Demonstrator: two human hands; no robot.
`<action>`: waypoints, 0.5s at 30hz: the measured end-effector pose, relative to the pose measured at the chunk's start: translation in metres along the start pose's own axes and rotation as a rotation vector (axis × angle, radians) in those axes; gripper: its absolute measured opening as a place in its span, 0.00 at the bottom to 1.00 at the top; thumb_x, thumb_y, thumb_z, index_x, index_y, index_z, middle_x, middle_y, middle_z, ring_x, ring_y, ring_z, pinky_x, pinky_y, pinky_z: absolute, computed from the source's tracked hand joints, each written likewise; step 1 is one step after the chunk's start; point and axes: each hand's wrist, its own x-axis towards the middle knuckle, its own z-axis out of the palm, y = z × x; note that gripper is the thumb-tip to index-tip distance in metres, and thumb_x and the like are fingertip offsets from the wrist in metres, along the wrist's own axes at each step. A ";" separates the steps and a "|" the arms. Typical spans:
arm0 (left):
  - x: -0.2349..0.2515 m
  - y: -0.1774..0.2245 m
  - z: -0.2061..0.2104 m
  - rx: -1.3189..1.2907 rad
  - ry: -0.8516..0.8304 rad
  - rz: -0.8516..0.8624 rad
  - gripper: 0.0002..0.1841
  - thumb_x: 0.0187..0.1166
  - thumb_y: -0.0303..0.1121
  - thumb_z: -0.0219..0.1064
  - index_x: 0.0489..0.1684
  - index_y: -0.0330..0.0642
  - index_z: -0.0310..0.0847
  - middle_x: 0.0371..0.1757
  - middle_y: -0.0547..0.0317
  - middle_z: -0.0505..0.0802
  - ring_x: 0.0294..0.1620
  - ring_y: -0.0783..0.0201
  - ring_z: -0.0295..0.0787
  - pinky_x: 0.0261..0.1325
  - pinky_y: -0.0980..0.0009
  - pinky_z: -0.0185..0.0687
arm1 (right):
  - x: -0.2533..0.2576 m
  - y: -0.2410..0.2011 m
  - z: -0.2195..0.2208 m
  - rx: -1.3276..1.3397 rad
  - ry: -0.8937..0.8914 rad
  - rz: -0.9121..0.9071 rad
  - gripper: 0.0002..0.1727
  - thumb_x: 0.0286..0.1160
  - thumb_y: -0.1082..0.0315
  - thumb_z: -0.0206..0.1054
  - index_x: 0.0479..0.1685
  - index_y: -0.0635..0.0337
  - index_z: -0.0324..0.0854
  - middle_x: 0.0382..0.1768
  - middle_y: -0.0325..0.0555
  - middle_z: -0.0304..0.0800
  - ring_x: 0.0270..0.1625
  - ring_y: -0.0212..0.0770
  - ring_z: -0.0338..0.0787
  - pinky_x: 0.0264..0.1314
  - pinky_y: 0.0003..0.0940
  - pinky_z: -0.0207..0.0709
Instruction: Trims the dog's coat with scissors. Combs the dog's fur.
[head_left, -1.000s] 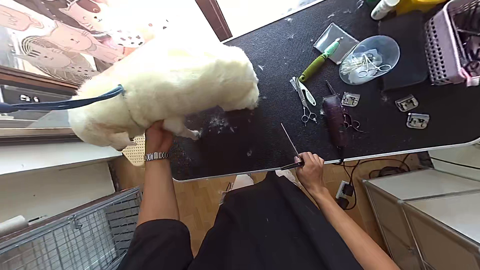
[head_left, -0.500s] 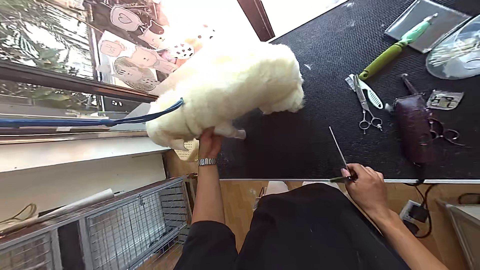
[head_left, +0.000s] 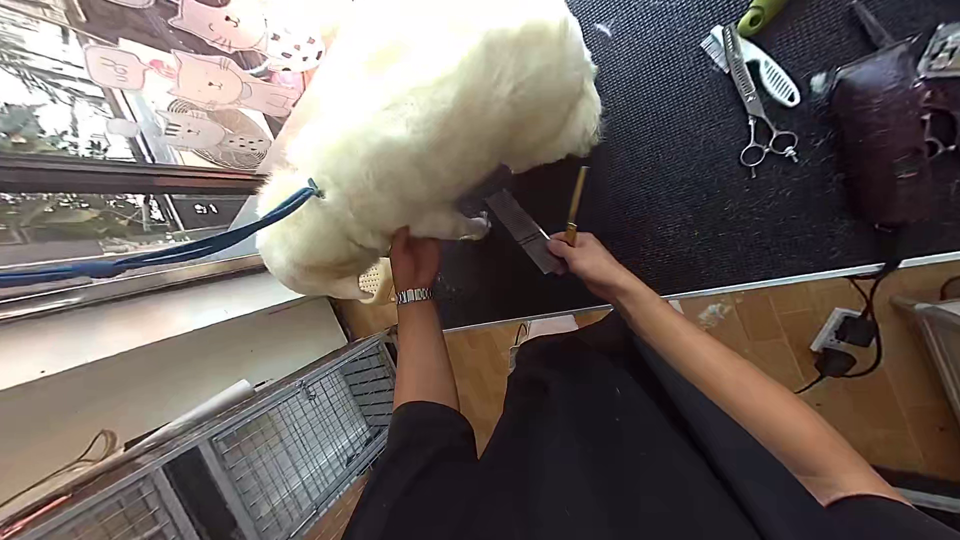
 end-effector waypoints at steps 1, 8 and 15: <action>0.002 0.001 -0.002 0.004 -0.015 -0.004 0.18 0.87 0.40 0.48 0.71 0.48 0.67 0.66 0.53 0.86 0.68 0.56 0.82 0.73 0.48 0.75 | 0.007 -0.004 0.012 0.028 -0.044 -0.010 0.14 0.90 0.64 0.56 0.50 0.65 0.84 0.26 0.38 0.80 0.26 0.31 0.78 0.34 0.29 0.77; 0.003 0.006 -0.013 -0.026 -0.148 -0.083 0.18 0.76 0.40 0.67 0.62 0.49 0.74 0.57 0.57 0.91 0.62 0.58 0.87 0.68 0.51 0.81 | -0.025 0.015 0.027 0.336 -0.163 -0.218 0.14 0.89 0.64 0.52 0.53 0.56 0.85 0.25 0.27 0.83 0.27 0.23 0.79 0.34 0.21 0.77; 0.018 0.000 -0.021 -0.116 -0.303 -0.113 0.17 0.77 0.41 0.66 0.61 0.49 0.76 0.59 0.56 0.90 0.64 0.56 0.85 0.71 0.49 0.78 | -0.051 0.058 0.004 -0.483 0.495 -0.011 0.18 0.91 0.58 0.58 0.58 0.61 0.87 0.37 0.58 0.89 0.39 0.55 0.87 0.46 0.62 0.77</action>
